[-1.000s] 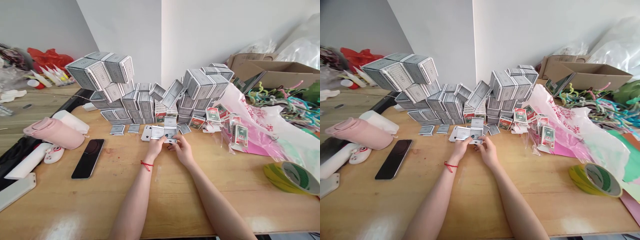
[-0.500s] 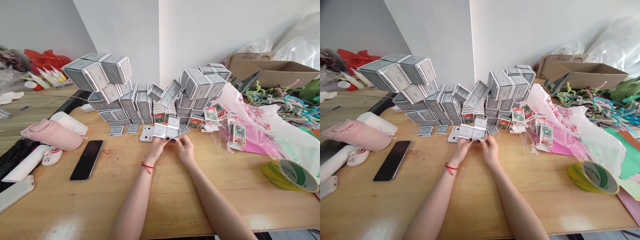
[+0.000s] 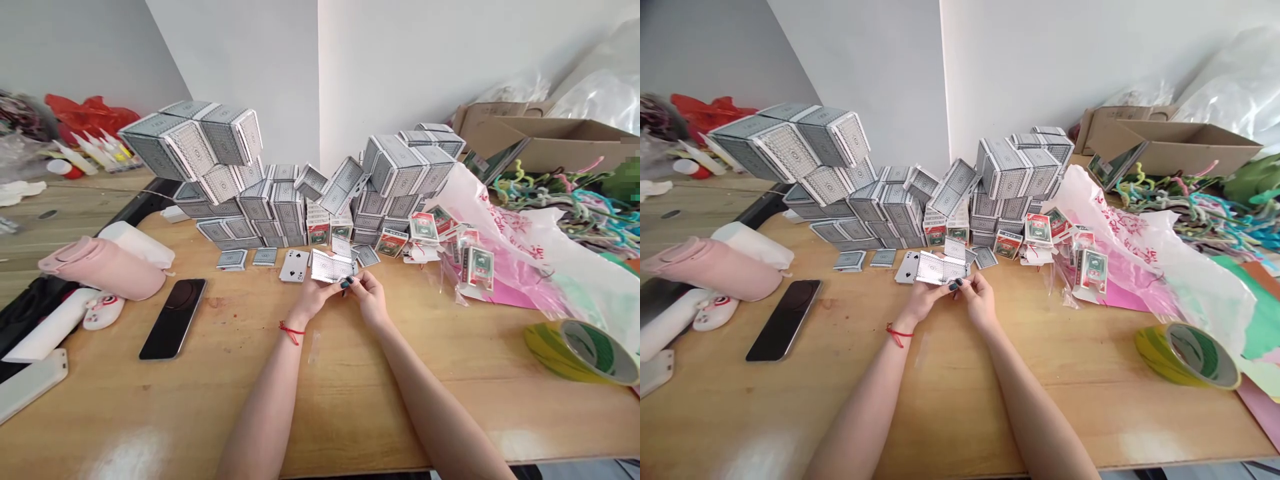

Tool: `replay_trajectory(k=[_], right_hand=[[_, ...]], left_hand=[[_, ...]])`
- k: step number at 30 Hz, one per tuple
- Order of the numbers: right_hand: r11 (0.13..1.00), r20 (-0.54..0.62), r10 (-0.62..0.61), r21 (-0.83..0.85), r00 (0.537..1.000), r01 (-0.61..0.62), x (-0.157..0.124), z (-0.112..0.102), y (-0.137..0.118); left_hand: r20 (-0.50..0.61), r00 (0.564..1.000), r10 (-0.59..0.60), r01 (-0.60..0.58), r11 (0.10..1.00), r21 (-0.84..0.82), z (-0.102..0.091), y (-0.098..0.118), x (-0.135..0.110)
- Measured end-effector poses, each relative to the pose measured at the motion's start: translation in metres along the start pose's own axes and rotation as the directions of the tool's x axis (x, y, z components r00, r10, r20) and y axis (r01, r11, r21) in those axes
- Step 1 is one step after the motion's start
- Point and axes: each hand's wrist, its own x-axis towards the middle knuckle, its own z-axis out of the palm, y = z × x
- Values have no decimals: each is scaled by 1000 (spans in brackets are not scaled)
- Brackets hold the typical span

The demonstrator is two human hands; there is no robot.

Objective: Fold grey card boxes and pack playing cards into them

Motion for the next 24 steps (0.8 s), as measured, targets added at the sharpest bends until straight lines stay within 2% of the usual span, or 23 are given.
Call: replay_trajectory(k=[3, 6, 9, 12, 15, 17, 20, 22, 24], right_hand=[[1000, -30, -5, -20, 1000, 4, 0, 0, -1], [989, -71, -56, -140, 996, 46, -1, 0, -1], [960, -167, -91, -277, 982, 42, -2, 1, 0], [948, -240, -86, -318, 967, 6, -3, 2, 2], [971, -217, -66, -239, 974, 13, -1, 1, 3], [984, -158, -73, -171, 985, 46, 2, -2, 3], [977, -67, -130, -176, 989, 117, 6, -7, 4], [967, -66, -157, -211, 985, 140, 8, -10, 7], [970, -113, -146, -213, 983, 119, 10, -13, 10]], left_hand=[[-8, 1000, 10, -10, 1000, 17, 1, -3, 0], [-28, 999, 32, -31, 999, 29, 2, -8, 0], [-24, 999, 32, -31, 999, 30, 4, -13, 0], [-23, 999, 32, -31, 998, 51, 5, -17, 1], [-35, 999, 34, -32, 997, 76, 5, -18, 3], [-50, 998, 49, -44, 995, 93, 3, -19, 3], [-63, 997, 53, -45, 992, 121, -3, -19, 4], [-62, 997, 37, -29, 990, 135, -6, -19, 4], [-53, 998, 27, -20, 989, 143, -8, -19, 4]])
